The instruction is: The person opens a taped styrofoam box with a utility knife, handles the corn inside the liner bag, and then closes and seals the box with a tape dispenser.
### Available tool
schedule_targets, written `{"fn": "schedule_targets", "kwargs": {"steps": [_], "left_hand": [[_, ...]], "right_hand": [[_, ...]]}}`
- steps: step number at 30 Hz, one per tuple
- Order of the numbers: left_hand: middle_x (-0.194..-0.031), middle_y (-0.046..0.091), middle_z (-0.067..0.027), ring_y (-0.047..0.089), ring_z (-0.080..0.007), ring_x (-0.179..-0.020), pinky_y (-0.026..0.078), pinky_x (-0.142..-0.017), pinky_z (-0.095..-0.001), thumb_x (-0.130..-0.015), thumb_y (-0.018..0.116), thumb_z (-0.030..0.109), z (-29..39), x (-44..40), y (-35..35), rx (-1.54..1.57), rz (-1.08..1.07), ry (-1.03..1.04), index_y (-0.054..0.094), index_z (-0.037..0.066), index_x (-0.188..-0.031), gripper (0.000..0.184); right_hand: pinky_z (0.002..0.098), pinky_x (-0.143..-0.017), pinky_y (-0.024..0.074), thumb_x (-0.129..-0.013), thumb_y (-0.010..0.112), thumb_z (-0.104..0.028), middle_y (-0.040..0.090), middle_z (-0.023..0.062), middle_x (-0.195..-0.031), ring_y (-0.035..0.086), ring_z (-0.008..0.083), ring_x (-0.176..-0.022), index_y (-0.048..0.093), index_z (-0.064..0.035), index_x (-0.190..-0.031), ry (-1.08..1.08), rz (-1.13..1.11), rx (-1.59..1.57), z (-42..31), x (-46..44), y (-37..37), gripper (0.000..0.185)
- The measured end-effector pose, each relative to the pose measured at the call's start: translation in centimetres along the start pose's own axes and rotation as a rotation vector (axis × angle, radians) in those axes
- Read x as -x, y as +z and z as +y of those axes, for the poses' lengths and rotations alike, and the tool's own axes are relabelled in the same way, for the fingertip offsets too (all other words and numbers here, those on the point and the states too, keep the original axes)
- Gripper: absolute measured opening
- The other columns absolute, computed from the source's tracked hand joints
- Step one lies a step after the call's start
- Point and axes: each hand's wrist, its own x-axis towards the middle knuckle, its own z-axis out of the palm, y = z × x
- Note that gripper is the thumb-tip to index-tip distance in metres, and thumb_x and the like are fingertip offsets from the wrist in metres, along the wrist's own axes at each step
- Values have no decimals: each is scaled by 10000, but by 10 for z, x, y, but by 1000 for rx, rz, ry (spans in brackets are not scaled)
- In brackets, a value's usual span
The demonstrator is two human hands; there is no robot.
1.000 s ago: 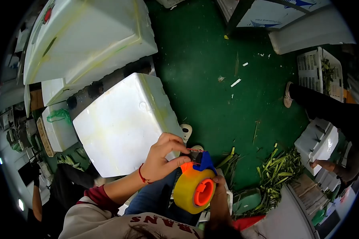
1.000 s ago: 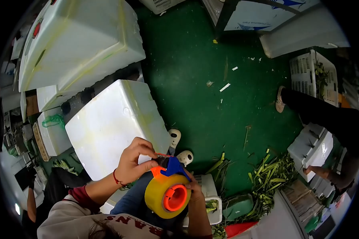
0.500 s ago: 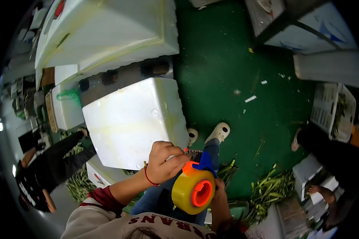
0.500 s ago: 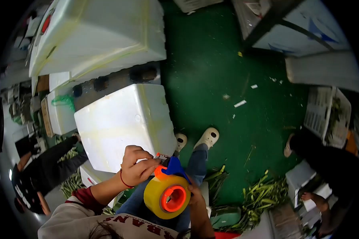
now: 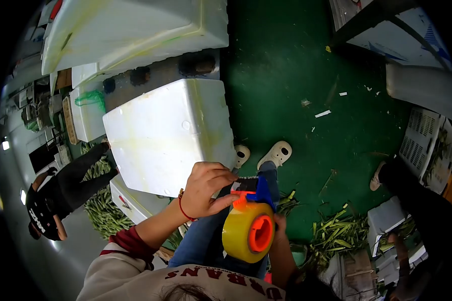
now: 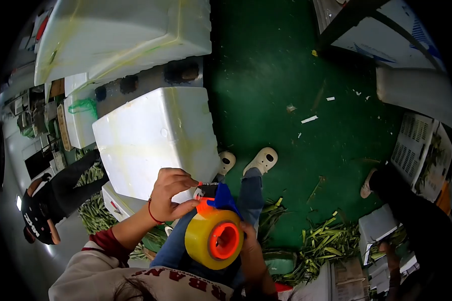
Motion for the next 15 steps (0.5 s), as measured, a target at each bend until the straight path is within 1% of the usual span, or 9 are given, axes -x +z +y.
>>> {"fn": "schedule_targets", "kwargs": {"steps": [2,3,7,8,10,12,13,14,15], "left_hand": [[-1011,632,-74,554,-272,-918,402,-818,-360,-725,760,333,-3,-1,-2,45,-18,10,592,62,-973,404],[-1019,629,-81,555,-285,-932,407,-827,-373,-698,780,358,-6,0,-4,47,-46,14,569,58,-1037,499],[-998,614,-84,555,-293,-923,405,-816,-372,-678,789,344,-11,-10,-15,8,-45,39,577,62,-1036,502],[-983,607,-84,555,-272,-926,408,-812,-349,-689,792,258,-14,-10,-20,89,20,-57,568,49,-1031,459],[-962,596,-70,551,-207,-911,410,-807,-314,-730,746,140,-35,-10,-27,220,272,-266,553,27,-1025,370],[-951,582,-55,535,-147,-893,413,-801,-286,-787,668,73,-46,-21,-40,223,409,-496,540,15,-1020,272],[-995,554,-39,498,-95,-902,411,-823,-248,-866,585,69,-51,-25,-43,257,380,-609,522,35,-1052,199],[-1036,564,-59,517,-130,-960,414,-848,-272,-876,585,97,-65,-23,-42,234,373,-658,520,33,-1086,228],[-1051,571,-93,529,-180,-989,414,-870,-305,-869,590,107,-79,-20,-35,71,353,-611,527,22,-1089,244]], "right_hand": [[407,-928,470,-766,621,-399,554,179,-1211,568,294,-1089,427,16,-1289,1,2,-12,-1,4,-2,695],[407,-928,470,-769,618,-401,554,179,-1211,568,294,-1089,428,15,-1288,0,3,-17,-1,7,-1,692],[408,-924,473,-779,608,-408,555,178,-1211,569,294,-1086,436,11,-1283,-11,12,-64,4,15,-4,678],[409,-923,473,-781,605,-410,555,177,-1211,569,294,-1085,438,10,-1282,-14,14,-76,6,18,-4,675],[409,-922,474,-786,600,-413,555,177,-1211,570,294,-1084,442,8,-1279,-22,16,-107,8,19,-6,668],[410,-920,475,-791,595,-417,556,176,-1211,570,295,-1083,445,6,-1277,-37,29,-143,10,22,-7,661],[410,-919,476,-793,593,-419,556,176,-1211,571,295,-1082,447,5,-1276,-47,34,-167,11,24,-9,658],[411,-919,476,-796,590,-420,556,176,-1211,571,295,-1082,449,4,-1274,-58,38,-191,11,25,-10,655],[411,-918,477,-798,587,-422,556,175,-1211,571,295,-1081,451,3,-1273,-68,44,-223,12,24,-13,652]]}}
